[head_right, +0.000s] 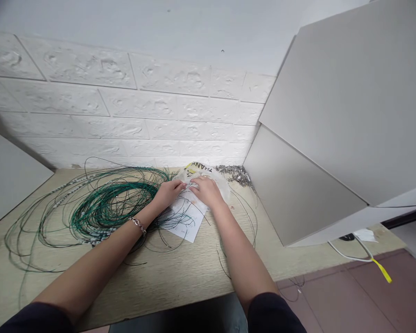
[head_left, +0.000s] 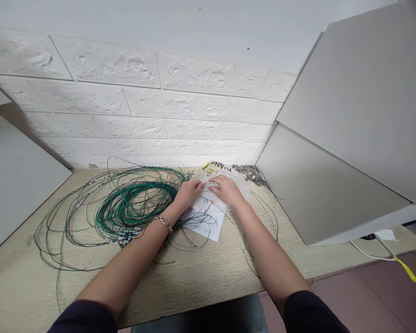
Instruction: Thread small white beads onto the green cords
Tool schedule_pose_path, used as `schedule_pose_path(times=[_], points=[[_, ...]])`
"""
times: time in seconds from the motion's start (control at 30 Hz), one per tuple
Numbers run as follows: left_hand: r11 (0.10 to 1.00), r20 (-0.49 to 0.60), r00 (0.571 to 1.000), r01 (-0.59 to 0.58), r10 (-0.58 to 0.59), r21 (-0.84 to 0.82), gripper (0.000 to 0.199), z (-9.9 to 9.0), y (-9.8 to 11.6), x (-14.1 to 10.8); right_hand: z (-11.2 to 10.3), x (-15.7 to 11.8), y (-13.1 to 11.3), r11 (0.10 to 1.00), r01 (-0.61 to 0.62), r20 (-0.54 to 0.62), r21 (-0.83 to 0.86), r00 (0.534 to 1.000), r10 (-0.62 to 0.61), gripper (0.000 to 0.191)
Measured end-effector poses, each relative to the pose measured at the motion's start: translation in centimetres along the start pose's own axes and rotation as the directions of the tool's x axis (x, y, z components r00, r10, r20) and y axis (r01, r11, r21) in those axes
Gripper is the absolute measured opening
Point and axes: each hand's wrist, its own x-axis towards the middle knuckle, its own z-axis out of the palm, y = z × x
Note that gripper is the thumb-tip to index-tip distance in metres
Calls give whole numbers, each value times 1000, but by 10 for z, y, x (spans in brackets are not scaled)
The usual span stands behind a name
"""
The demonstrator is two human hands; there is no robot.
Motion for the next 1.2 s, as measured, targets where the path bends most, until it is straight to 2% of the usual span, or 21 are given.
schedule_pose_path(times=[0.2, 0.57, 0.8, 1.0, 1.2], points=[[1000, 19, 1000, -12, 12, -6, 34, 0, 0, 0, 2, 3, 3, 1000, -14, 9, 4, 1000, 14, 12], [1000, 26, 1000, 5, -5, -3, 34, 2, -1, 0, 0, 1, 0, 991, -28, 39, -127, 999, 33, 19], [998, 8, 999, 47, -46, -30, 33, -1, -2, 2, -6, 0, 18, 991, -111, 10, -78, 994, 112, 17], [996, 13, 998, 66, -65, -61, 34, -3, -1, 2, -10, 1, 33, 991, -134, -25, 13, 991, 134, 33], [994, 13, 997, 76, -76, -76, 35, -3, -3, 2, -8, 0, 32, 995, -98, 59, 19, 994, 97, 16]])
